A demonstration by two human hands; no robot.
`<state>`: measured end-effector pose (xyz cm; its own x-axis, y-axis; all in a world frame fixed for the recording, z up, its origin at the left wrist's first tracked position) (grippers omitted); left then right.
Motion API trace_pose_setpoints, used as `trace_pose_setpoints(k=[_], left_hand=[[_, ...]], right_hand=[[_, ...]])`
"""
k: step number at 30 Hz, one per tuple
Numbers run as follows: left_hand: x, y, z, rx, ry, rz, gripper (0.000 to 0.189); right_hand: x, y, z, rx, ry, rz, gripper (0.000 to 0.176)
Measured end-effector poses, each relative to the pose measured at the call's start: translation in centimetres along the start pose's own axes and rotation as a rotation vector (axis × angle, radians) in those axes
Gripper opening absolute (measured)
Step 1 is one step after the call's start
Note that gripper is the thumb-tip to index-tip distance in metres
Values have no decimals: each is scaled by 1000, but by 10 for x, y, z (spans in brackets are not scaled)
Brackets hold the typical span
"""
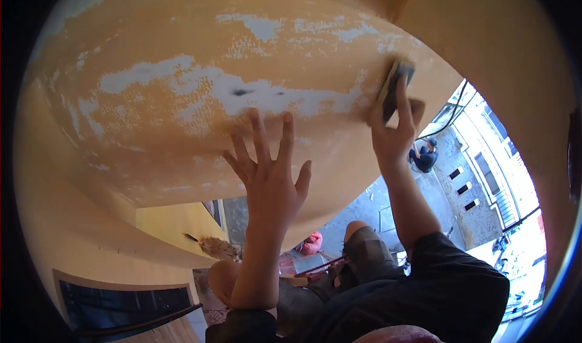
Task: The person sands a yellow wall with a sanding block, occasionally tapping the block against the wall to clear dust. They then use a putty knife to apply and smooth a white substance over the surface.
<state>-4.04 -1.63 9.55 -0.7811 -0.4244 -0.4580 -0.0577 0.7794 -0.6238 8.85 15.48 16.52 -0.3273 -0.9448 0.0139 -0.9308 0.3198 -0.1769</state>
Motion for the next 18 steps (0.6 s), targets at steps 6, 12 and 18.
trace_pose_setpoints(k=[6,12,18], left_hand=[[7,3,2,2,4,-16,80],[5,5,3,8,0,-53,81],[3,4,1,10,-9,-54,79]], right_hand=[[10,-4,20,62,31,-48,63],[5,-5,7,-24,53,-22,63],[10,-1,-17,-106,43,-49,60]])
Point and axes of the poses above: each hand's wrist, its own z-axis away from the middle knuckle, its own y-axis out of the palm, x = y × z, the point moved 6 cm from there along -z, towards the middle knuckle, and after that the axes turned 6 degrees about -y, right-handed, at the moved point
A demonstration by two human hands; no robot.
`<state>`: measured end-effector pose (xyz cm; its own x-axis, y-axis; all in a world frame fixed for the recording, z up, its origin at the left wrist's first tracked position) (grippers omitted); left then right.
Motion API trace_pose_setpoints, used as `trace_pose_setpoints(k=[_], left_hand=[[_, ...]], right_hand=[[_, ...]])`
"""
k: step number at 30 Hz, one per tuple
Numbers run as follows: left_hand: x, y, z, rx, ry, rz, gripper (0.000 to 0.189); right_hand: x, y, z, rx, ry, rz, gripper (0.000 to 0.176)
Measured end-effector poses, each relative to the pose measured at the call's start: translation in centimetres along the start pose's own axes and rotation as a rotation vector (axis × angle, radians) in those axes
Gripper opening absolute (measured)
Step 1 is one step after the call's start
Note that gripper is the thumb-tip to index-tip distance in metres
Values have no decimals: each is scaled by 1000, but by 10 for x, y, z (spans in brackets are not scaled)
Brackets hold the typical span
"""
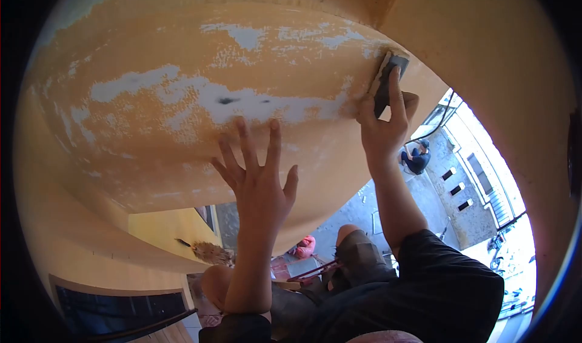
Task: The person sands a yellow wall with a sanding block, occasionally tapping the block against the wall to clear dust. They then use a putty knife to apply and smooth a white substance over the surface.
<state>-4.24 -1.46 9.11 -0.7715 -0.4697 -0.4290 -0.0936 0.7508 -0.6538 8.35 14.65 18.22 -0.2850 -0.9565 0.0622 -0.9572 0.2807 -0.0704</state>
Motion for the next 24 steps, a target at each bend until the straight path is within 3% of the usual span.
trace_pose_setpoints(k=[4,8,12,19,21,24], left_hand=[[3,0,-1,-20,4,6,79],[0,0,0,6,-7,10,78],[5,0,2,-5,2,21,79],[4,1,1,-28,5,37,78],[7,2,2,-52,-7,55,81],[2,1,-2,-42,-11,27,79]], right_hand=[[-4,-8,21,149,-8,31,59],[-5,-1,-6,11,20,-1,60],[2,-6,21,76,6,38,60],[3,4,6,-1,46,23,62],[4,0,30,108,-12,35,62],[-1,3,13,30,-30,14,61]])
Point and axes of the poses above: each hand's wrist, its own z-axis away from the middle knuckle, its own y-axis out of the palm, x = y × z, the point moved 6 cm from there along -z, towards the middle knuckle, and after that the axes turned 6 degrees about -y, right-handed, at the moved point
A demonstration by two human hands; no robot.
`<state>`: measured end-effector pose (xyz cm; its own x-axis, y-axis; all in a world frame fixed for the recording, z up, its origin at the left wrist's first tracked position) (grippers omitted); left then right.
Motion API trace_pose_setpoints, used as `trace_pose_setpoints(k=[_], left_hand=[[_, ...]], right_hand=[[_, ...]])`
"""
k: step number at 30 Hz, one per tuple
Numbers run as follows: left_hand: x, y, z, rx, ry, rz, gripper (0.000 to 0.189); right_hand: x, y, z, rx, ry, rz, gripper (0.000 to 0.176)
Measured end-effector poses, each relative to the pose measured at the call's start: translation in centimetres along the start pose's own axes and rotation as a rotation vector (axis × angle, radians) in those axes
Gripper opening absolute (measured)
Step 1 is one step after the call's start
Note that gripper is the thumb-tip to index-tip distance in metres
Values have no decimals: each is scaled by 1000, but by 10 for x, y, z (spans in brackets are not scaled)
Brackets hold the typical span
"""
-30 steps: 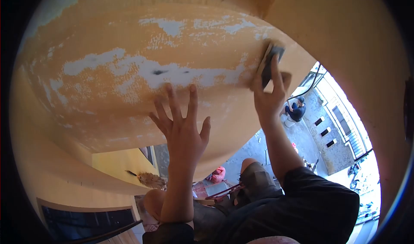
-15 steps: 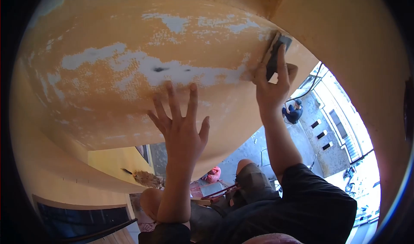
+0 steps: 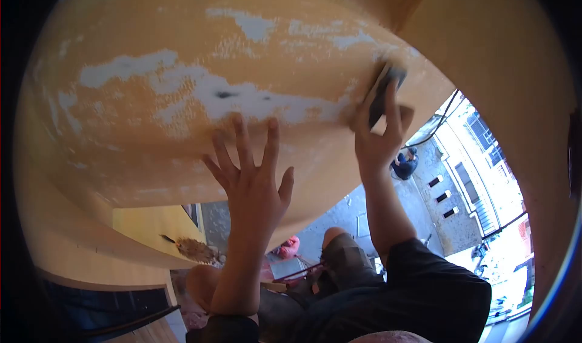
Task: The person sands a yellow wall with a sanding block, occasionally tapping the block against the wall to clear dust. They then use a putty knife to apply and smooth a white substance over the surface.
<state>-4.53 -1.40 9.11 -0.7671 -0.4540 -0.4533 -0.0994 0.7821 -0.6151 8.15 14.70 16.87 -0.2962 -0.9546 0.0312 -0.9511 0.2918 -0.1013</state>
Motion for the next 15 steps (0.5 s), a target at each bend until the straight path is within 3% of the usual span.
trace_pose_setpoints(k=[3,5,10,15], left_hand=[[-1,1,3,33,-8,-8,78],[-1,1,1,25,17,-9,78],[-6,-2,-1,31,-6,-17,78],[-6,-6,-5,15,4,-27,79]], right_hand=[[9,-3,-11,-15,-26,14,62],[-1,-5,13,124,-17,83,63],[7,-2,-17,0,54,45,60],[-2,-2,-6,112,31,48,61]])
Point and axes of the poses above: each hand's wrist, its own z-axis away from the middle knuckle, its own y-axis out of the palm, x = y × z, the point moved 6 cm from there along -z, towards the middle knuckle, and after that the axes turned 6 degrees about -y, right-handed, at the moved point
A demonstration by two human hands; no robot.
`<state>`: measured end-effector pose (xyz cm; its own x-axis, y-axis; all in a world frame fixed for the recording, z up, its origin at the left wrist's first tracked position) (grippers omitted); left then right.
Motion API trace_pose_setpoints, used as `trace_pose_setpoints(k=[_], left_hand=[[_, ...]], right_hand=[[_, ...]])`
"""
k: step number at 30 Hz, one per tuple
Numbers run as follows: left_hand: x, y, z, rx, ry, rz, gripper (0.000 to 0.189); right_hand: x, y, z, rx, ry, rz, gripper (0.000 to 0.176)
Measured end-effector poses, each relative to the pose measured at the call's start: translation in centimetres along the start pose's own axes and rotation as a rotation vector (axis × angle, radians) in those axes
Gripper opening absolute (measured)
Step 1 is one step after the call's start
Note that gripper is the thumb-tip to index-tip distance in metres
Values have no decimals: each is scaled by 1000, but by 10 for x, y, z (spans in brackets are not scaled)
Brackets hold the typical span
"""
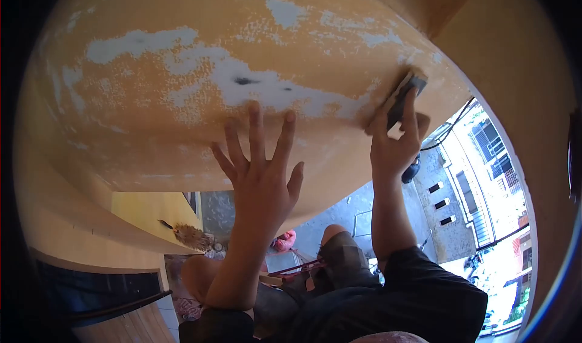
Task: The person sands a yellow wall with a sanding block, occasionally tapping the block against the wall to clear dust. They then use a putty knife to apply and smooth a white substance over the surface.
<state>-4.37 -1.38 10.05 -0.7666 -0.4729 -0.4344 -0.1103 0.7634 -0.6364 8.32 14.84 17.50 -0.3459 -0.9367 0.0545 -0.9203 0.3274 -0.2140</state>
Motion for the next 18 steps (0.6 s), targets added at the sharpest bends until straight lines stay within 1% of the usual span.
trace_pose_setpoints(k=[2,4,6,8,9,10,11,12,14,15,16,18], left_hand=[[-2,2,7,54,-14,31,79],[2,-1,4,13,-4,40,79],[1,-3,1,10,-2,30,80],[1,-1,3,22,-2,-16,79],[4,3,10,76,0,-11,79],[7,3,8,45,4,-16,78],[9,1,5,-14,11,-24,78],[10,0,6,-17,14,-26,78],[11,3,6,23,9,-33,78],[9,2,3,24,8,-32,79],[9,2,2,27,-1,-28,79],[7,0,5,9,-5,-2,79]], right_hand=[[5,-1,-10,-146,-8,-12,61],[3,-4,-1,-125,-36,23,62],[-9,-5,12,-20,-51,22,62],[-2,-5,-7,-72,-114,72,61],[4,-5,-16,-88,-32,54,61],[7,-2,-19,-111,35,31,60],[7,1,-14,-109,28,16,61],[4,-1,-4,-114,29,15,61],[-1,1,14,15,9,-2,61],[2,1,9,-25,18,-70,61],[3,4,3,-16,14,-71,61],[5,3,-7,-110,-39,27,62]])
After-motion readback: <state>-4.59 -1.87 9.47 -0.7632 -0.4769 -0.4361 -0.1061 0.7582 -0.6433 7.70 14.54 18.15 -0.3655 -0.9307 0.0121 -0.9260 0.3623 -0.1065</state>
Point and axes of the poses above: each hand's wrist, its own z-axis away from the middle knuckle, its own y-axis out of the palm, x = y × z, the point moved 6 cm from there along -z, towards the middle knuckle, and after that the axes turned 6 degrees about -y, right-handed, at the moved point
